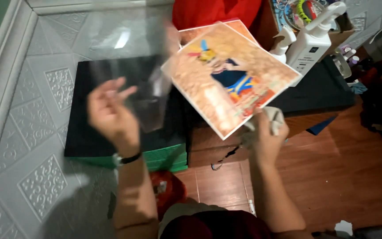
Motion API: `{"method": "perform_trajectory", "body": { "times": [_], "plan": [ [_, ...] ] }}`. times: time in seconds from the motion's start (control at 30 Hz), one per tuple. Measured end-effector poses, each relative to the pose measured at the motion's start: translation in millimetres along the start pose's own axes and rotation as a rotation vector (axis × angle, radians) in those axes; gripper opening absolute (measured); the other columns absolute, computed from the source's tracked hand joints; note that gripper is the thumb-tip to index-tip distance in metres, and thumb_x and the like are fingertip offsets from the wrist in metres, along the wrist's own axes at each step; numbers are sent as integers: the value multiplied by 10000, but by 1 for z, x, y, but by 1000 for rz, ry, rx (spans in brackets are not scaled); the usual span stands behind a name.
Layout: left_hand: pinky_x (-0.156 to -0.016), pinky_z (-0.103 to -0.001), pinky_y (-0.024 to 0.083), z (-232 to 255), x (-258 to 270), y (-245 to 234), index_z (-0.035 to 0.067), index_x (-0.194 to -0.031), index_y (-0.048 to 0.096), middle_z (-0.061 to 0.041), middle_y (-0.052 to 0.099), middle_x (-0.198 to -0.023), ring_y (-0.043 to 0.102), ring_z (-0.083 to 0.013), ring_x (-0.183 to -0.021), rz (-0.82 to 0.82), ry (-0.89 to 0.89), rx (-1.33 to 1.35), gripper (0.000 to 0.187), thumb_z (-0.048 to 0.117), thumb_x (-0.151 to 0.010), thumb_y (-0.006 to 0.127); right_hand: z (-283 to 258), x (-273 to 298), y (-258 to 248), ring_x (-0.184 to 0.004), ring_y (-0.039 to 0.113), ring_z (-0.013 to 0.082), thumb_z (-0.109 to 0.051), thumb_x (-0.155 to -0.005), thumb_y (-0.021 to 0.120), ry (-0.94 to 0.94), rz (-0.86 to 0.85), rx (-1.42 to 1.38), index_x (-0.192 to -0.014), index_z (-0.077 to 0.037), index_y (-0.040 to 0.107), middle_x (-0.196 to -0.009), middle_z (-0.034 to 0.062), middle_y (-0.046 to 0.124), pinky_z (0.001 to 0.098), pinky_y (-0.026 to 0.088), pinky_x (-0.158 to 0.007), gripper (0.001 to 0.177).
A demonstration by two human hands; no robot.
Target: Wiping dust off various photos and placing them into protective plastic sleeves.
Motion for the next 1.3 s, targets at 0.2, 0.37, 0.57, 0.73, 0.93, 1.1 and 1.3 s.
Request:
{"method": "perform_trajectory", "body": {
  "times": [0.2,0.37,0.57,0.73,0.93,1.1,1.3],
  "plan": [
    [-933,-414,645,18,-10,-43,-99,-1265,534,-206,639,-1214,731,-282,-1145,86,110,-125,164,-35,-1144,443,2,-15,-5,-629,630,110,-177,-946,683,8,113,-176,-946,-71,635,-825,32,683,265,514,-519,117],
    [-941,-411,655,23,-6,-41,-116,-1257,545,-226,652,-1217,735,-291,-1136,65,166,-190,172,-56,-1133,443,35,-20,6,-765,629,97,-211,-1054,714,-100,20,-250,-1017,-42,631,-926,37,676,257,511,-645,192],
    [-925,-359,645,18,-18,-53,-122,-1231,598,-219,700,-1179,730,-255,-1031,-39,130,-357,187,-52,-1118,466,66,11,0,-538,570,118,-363,-1027,642,87,28,-95,-967,-72,625,-780,45,651,282,449,-432,298],
    [-839,-328,593,-5,-51,-71,-72,-1177,660,-173,736,-1082,731,-216,-929,-150,56,-589,195,-57,-1089,487,87,49,25,-650,676,137,-339,-1004,693,-3,-360,-164,-1051,-61,630,-863,47,697,286,566,-530,289],
    [-830,-385,584,-4,-85,-70,-2,-1175,714,-148,747,-1051,746,-288,-943,-113,292,-865,246,-89,-1031,535,133,82,88,-396,554,103,-294,-895,747,313,-633,140,-928,-22,721,-631,54,691,248,407,-327,275],
    [-941,-484,519,-3,-63,-37,30,-1192,746,-117,755,-1176,715,-345,-1111,-294,712,-1030,285,-92,-977,604,146,87,114,-423,540,82,-278,-919,752,332,-662,181,-930,-23,737,-638,40,658,234,400,-366,255],
    [-1103,-540,437,-102,11,-51,58,-1182,758,-117,706,-1292,597,-342,-1302,-660,480,-1020,378,-62,-870,581,168,94,140,-536,612,68,-232,-917,758,324,-721,180,-962,-9,744,-724,27,710,236,482,-445,228]
  ]
}}
Point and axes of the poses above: each hand's wrist, its own x-axis away from the middle knuckle, its own y-axis out of the palm, z = x × y, the point moved 10 cm from there along -x, towards the middle knuckle
